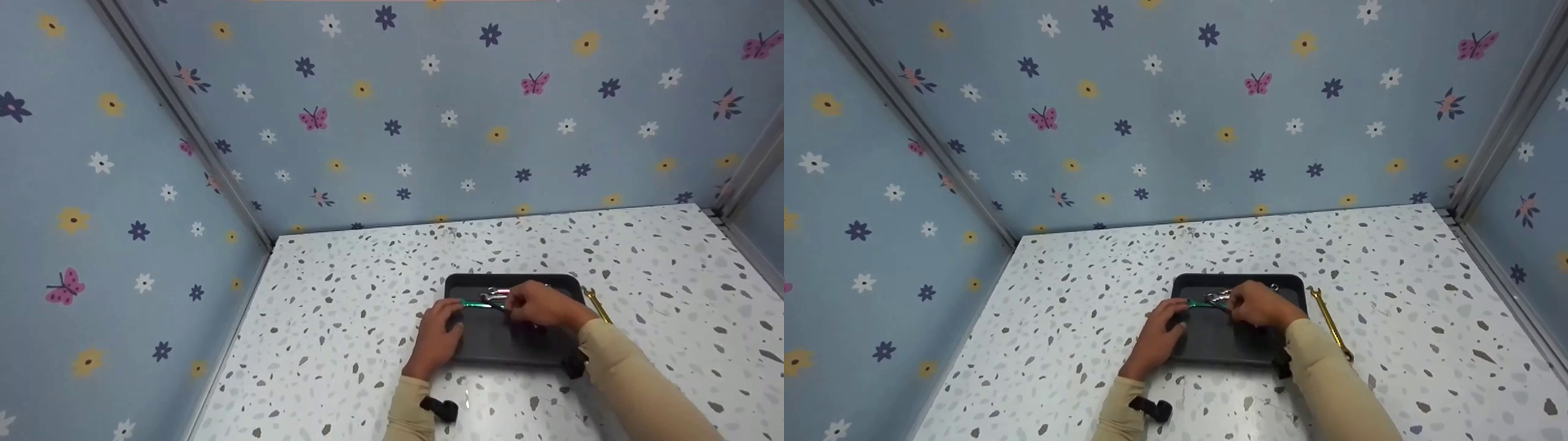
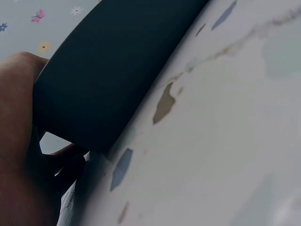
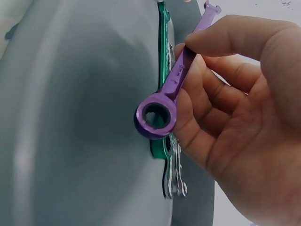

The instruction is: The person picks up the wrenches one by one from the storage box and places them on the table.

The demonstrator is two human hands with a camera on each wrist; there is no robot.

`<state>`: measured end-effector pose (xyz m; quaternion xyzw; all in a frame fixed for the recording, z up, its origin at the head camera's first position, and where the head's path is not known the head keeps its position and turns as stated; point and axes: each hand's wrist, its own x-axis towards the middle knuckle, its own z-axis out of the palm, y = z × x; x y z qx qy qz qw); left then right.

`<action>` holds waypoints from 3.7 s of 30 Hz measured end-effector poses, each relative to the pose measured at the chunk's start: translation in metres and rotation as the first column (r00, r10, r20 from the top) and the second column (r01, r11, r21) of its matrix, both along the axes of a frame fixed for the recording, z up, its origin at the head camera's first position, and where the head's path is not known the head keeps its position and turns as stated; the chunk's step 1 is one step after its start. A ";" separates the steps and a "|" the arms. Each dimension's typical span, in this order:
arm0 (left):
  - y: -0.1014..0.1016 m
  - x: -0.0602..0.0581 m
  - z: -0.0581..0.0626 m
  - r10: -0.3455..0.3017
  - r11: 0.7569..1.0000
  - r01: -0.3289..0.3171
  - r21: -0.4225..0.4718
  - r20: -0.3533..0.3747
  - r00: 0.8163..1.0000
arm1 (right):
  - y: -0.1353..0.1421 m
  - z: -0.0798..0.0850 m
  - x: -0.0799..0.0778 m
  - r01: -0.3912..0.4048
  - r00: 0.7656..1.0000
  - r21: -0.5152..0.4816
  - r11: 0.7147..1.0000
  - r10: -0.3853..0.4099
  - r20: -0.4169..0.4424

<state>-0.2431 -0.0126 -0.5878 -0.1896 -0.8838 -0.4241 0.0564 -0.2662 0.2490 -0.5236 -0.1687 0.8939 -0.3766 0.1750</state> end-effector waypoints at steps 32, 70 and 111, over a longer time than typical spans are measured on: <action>-0.005 0.000 0.000 -0.062 0.996 0.058 0.064 0.060 0.996 | 0.034 0.005 0.026 0.207 0.978 -0.288 0.935 -0.202 0.049; -0.003 -0.002 -0.004 -0.021 0.998 0.018 0.062 0.035 0.999 | 0.073 0.014 0.064 0.482 0.875 -0.569 0.666 -0.401 0.272; -0.003 -0.001 -0.005 0.003 0.998 -0.005 0.070 0.030 1.000 | 0.141 -0.001 0.084 0.591 0.804 -0.516 0.620 -0.505 0.314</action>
